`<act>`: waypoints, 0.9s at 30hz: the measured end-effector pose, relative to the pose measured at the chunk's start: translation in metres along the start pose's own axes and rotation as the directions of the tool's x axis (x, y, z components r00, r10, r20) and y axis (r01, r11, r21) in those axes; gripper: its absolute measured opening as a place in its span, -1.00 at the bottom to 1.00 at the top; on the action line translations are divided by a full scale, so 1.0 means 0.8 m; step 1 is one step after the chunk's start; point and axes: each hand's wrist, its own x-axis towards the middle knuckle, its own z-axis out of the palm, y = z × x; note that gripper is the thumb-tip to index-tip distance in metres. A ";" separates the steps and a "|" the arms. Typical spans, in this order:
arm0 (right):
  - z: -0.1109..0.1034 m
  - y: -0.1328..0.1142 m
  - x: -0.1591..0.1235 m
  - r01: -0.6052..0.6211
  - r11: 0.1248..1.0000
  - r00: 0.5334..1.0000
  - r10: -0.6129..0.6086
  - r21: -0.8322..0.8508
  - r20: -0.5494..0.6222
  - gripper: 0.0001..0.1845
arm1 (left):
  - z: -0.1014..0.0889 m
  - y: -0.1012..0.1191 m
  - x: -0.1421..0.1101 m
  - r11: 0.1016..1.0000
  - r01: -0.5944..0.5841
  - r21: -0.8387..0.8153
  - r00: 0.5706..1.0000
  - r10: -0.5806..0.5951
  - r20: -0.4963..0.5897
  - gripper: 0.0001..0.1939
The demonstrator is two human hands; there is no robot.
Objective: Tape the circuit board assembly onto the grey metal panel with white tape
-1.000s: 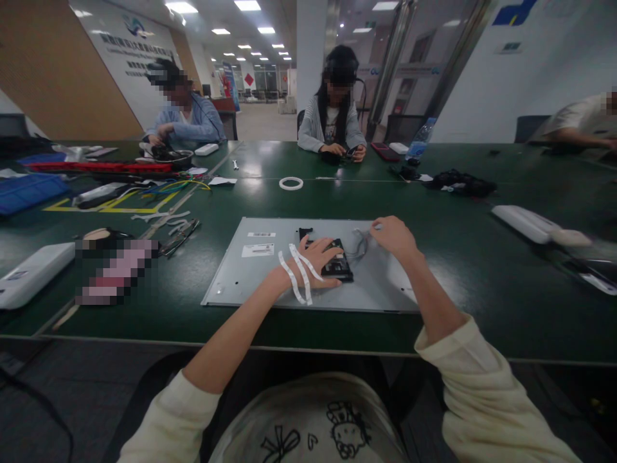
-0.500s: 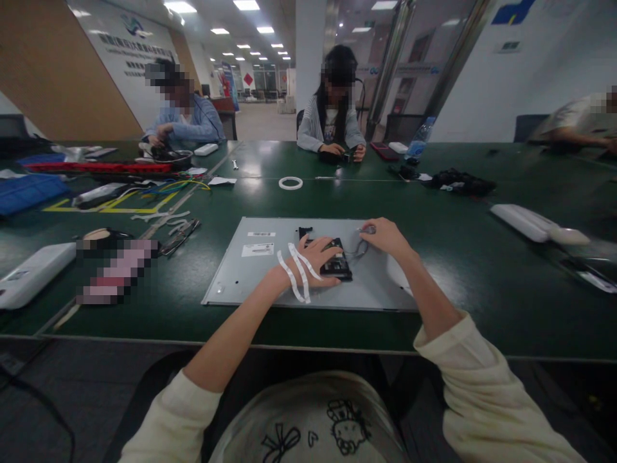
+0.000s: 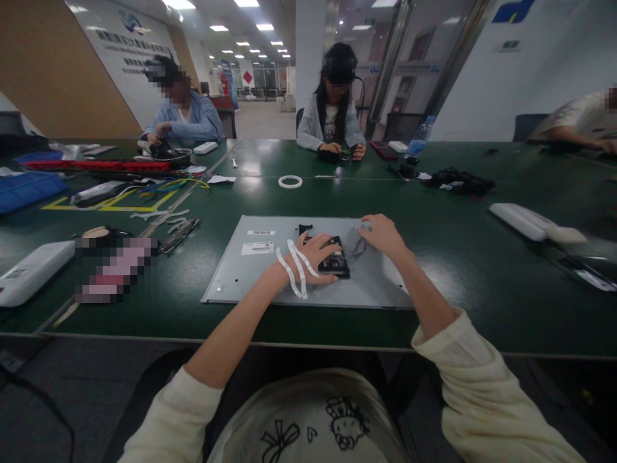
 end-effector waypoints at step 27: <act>-0.026 -0.157 -0.081 0.306 0.601 0.928 -0.360 0.738 -0.091 -0.72 | -0.030 -0.034 -0.005 0.842 0.526 -0.123 0.618 -0.478 -0.624 -0.76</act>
